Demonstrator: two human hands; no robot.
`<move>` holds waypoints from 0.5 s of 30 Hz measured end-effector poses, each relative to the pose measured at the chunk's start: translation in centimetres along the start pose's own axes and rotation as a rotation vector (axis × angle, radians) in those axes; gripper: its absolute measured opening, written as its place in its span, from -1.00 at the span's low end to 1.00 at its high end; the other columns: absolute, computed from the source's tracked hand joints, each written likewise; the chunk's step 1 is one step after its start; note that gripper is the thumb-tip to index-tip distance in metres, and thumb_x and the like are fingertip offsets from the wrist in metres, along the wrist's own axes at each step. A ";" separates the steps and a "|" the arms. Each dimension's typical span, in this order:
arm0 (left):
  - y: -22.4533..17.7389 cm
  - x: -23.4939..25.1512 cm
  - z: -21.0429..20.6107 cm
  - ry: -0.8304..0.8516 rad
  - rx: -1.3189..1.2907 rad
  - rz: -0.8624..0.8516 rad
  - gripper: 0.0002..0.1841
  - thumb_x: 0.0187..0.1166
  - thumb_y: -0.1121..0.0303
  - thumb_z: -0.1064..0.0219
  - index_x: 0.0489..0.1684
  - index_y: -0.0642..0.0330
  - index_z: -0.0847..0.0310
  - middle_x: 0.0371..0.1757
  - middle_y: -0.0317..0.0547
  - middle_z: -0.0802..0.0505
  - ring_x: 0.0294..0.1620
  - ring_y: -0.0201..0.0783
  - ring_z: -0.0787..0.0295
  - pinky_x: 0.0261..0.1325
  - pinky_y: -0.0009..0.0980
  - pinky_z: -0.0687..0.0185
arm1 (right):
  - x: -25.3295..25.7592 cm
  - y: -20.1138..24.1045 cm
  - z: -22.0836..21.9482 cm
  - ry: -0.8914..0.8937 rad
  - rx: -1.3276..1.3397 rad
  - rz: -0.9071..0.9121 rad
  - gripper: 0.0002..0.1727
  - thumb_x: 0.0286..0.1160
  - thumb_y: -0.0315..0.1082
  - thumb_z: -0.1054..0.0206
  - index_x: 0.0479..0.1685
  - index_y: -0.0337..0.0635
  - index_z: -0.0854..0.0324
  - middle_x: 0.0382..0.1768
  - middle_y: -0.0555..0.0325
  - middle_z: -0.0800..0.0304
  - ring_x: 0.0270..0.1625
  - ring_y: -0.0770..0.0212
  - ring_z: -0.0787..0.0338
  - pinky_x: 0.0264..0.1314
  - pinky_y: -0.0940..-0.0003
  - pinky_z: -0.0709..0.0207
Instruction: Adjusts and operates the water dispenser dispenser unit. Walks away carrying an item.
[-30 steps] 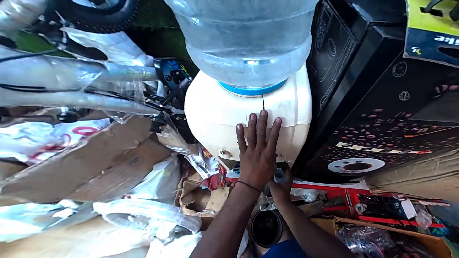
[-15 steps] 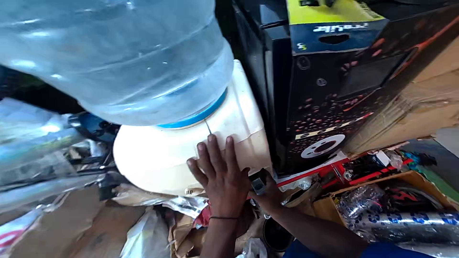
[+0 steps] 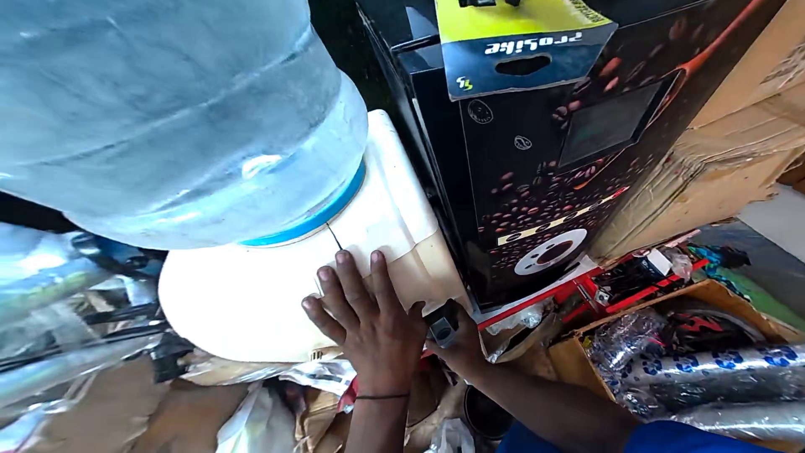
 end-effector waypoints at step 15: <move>-0.6 -0.1 0.1 -0.003 0.017 -0.009 0.27 -0.12 0.03 -0.77 0.86 -0.02 -0.09 0.89 0.24 -0.05 0.90 0.30 0.18 0.76 0.43 0.39 | -0.1 0.4 0.4 0.018 -0.035 -0.053 -0.07 -0.16 -0.22 -0.78 0.42 -0.33 -0.51 0.08 0.09 -0.85 0.15 0.40 -0.82 0.33 0.39 -0.69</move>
Point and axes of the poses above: each hand's wrist, its own x-axis towards the middle knuckle, its own z-axis out of the back of the hand, y = z × x, the point moved 6 cm from there along x, towards the middle knuckle
